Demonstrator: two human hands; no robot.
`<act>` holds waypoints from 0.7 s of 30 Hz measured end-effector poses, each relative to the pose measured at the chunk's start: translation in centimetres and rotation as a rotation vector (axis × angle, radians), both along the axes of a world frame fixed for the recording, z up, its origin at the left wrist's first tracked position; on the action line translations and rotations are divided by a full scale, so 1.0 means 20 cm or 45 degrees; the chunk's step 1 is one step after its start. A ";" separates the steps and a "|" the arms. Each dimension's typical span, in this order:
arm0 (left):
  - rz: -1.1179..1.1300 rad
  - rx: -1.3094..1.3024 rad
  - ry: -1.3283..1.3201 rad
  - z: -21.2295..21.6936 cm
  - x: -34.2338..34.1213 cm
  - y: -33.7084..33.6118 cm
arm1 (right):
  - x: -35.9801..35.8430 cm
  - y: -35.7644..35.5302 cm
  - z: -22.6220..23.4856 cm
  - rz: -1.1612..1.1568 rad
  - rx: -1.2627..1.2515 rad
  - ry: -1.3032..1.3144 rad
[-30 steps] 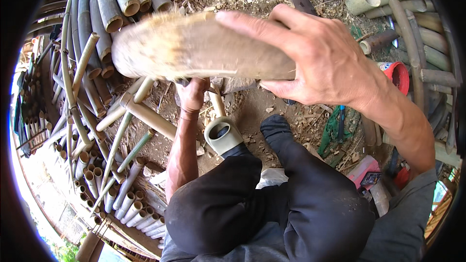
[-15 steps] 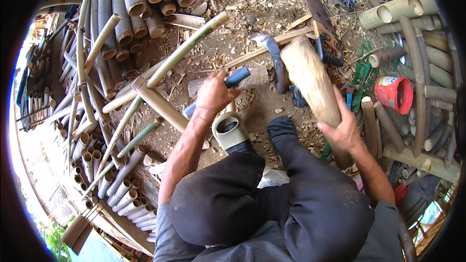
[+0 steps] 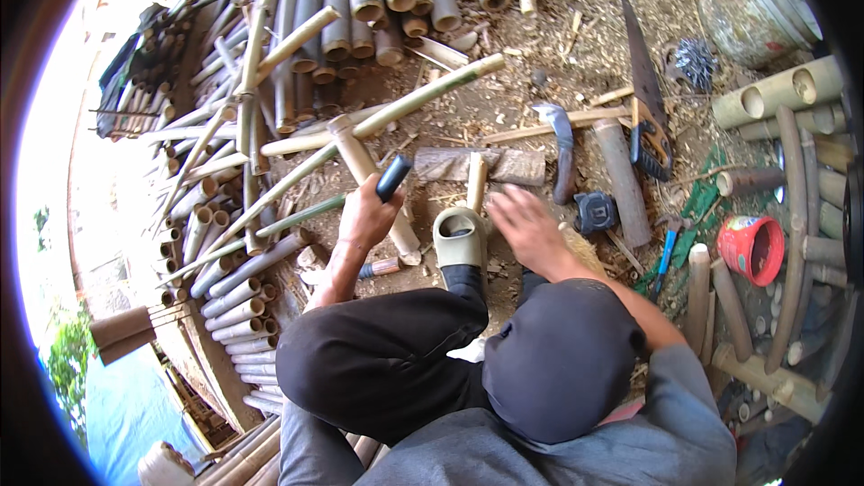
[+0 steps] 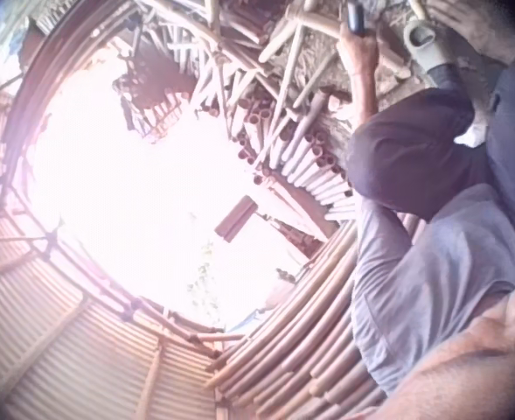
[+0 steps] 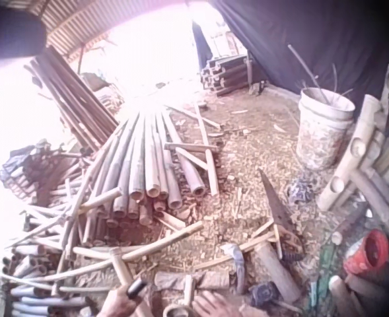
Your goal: The person sits on the ground and uses a hammer to drive bamboo dowels into pre-cut holes in bamboo poles. They assemble a bamboo structure by fitting pieces together and tapping them into place.
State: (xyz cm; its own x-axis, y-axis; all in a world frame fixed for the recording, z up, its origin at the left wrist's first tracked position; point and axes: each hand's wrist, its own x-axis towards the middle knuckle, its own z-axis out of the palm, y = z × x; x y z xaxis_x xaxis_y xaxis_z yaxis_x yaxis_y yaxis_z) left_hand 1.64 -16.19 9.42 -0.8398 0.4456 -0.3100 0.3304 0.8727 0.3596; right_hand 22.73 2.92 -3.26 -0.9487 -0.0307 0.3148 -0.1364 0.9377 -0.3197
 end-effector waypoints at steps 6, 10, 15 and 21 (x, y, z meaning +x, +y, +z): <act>0.160 0.098 0.122 0.17 0.02 -0.27 | -0.49 0.04 -0.33 0.546 0.490 -0.533; 0.354 0.142 0.286 0.19 0.08 -0.66 | -0.48 -0.03 -0.03 0.144 0.163 -0.626; 0.394 0.205 0.174 -0.01 0.04 -0.86 | -0.35 -0.15 -0.31 -0.623 -1.244 -0.651; 0.319 0.227 0.058 -0.04 0.09 -0.87 | -0.16 -0.35 -0.46 -0.731 -1.126 -0.850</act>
State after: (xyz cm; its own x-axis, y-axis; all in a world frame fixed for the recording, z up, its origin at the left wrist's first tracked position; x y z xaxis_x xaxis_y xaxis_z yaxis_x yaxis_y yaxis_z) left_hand 3.38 -33.54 8.52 -0.9415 0.2671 -0.2053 0.1323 0.8536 0.5039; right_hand 19.48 -4.17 -12.44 -0.7372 0.4170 -0.5316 0.6528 0.2367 -0.7196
